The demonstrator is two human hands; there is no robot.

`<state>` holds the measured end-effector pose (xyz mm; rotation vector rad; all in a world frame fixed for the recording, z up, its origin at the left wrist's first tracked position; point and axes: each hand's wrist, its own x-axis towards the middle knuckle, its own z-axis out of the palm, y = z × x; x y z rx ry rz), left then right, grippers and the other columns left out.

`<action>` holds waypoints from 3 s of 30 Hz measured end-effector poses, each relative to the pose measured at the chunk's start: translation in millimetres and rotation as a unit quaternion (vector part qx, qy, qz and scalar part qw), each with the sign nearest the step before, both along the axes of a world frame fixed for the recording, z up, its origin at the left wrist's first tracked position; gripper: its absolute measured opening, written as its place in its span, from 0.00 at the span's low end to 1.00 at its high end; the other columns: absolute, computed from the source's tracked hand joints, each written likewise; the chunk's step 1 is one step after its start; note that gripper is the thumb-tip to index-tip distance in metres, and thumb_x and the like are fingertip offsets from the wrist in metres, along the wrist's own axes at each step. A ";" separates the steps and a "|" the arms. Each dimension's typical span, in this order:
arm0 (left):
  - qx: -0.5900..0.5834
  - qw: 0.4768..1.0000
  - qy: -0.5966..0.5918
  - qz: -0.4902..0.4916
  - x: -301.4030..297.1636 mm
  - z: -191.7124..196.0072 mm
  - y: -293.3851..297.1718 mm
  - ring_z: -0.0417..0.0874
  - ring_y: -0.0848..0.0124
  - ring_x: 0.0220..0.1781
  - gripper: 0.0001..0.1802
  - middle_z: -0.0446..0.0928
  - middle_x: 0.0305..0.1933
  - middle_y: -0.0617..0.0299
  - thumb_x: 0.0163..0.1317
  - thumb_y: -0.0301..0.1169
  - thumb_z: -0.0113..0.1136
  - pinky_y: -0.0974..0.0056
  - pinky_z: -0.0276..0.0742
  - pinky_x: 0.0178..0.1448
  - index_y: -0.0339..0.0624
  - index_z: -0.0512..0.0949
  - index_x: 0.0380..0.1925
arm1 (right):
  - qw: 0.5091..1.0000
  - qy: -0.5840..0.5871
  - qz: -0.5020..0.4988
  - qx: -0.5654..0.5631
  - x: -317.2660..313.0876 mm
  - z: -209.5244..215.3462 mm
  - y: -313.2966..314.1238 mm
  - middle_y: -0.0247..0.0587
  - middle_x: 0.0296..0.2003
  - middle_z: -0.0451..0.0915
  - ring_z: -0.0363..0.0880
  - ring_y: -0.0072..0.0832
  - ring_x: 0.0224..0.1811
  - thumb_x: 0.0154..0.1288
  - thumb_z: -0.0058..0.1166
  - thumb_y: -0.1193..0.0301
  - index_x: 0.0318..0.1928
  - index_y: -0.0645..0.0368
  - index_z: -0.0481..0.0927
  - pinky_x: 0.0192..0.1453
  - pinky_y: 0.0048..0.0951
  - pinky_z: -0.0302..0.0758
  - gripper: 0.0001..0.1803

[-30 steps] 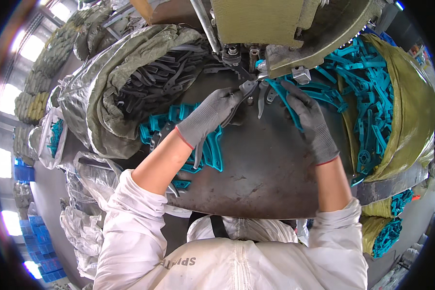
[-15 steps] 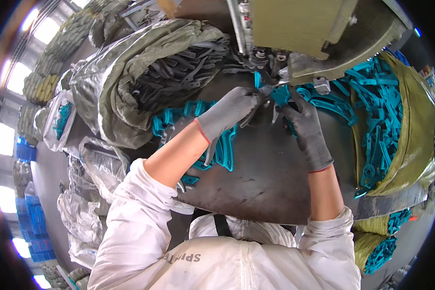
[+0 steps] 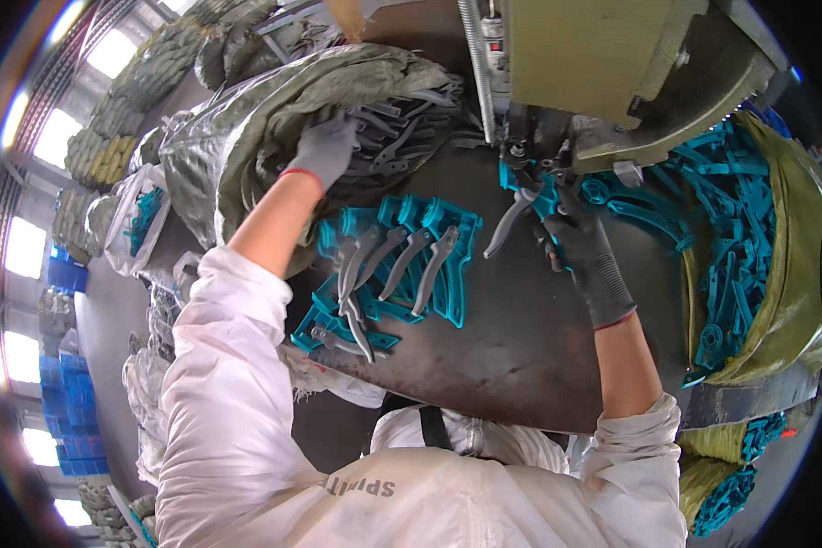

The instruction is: The person assembles plastic parts by hand, positioning them under a machine press, then bagging the finished items.

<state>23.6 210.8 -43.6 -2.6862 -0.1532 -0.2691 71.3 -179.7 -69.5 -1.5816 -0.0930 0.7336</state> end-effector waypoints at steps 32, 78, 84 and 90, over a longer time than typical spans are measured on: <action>-0.563 0.804 0.183 -0.060 -25.3 -30.4 -198.5 0.77 0.72 0.23 0.13 0.74 0.24 0.59 0.64 0.33 0.52 0.69 0.72 0.27 0.31 0.69 0.35 | 0.856 -0.335 -0.071 -0.386 64.9 -6.2 -75.6 0.54 0.38 0.78 0.75 0.53 0.43 0.64 0.44 0.62 0.41 0.58 0.78 0.44 0.44 0.74 0.15; -0.283 0.934 -0.081 0.201 -23.1 7.2 -50.2 0.79 0.50 0.48 0.34 0.77 0.44 0.42 0.54 0.36 0.56 0.53 0.74 0.52 0.37 0.58 0.60 | 0.998 -0.058 0.003 -0.023 -11.5 26.2 -9.8 0.38 0.37 0.75 0.73 0.17 0.29 0.61 0.49 0.72 0.67 0.49 0.60 0.21 0.20 0.71 0.32; -0.436 0.889 -0.135 0.026 -32.6 44.9 -99.0 0.78 0.48 0.44 0.18 0.76 0.40 0.41 0.59 0.34 0.53 0.54 0.72 0.47 0.34 0.72 0.46 | 0.998 -0.060 0.018 -0.033 -16.6 14.2 -17.0 0.32 0.30 0.75 0.67 0.14 0.18 0.62 0.47 0.70 0.64 0.54 0.62 0.20 0.17 0.64 0.28; -0.620 0.755 0.164 -0.136 -35.4 64.1 -159.6 0.71 0.80 0.20 0.13 0.71 0.23 0.65 0.66 0.36 0.50 0.72 0.67 0.24 0.35 0.72 0.36 | 0.999 -0.006 0.043 -0.005 -13.3 8.1 -19.8 0.33 0.32 0.75 0.69 0.16 0.17 0.63 0.48 0.71 0.59 0.58 0.66 0.19 0.19 0.67 0.22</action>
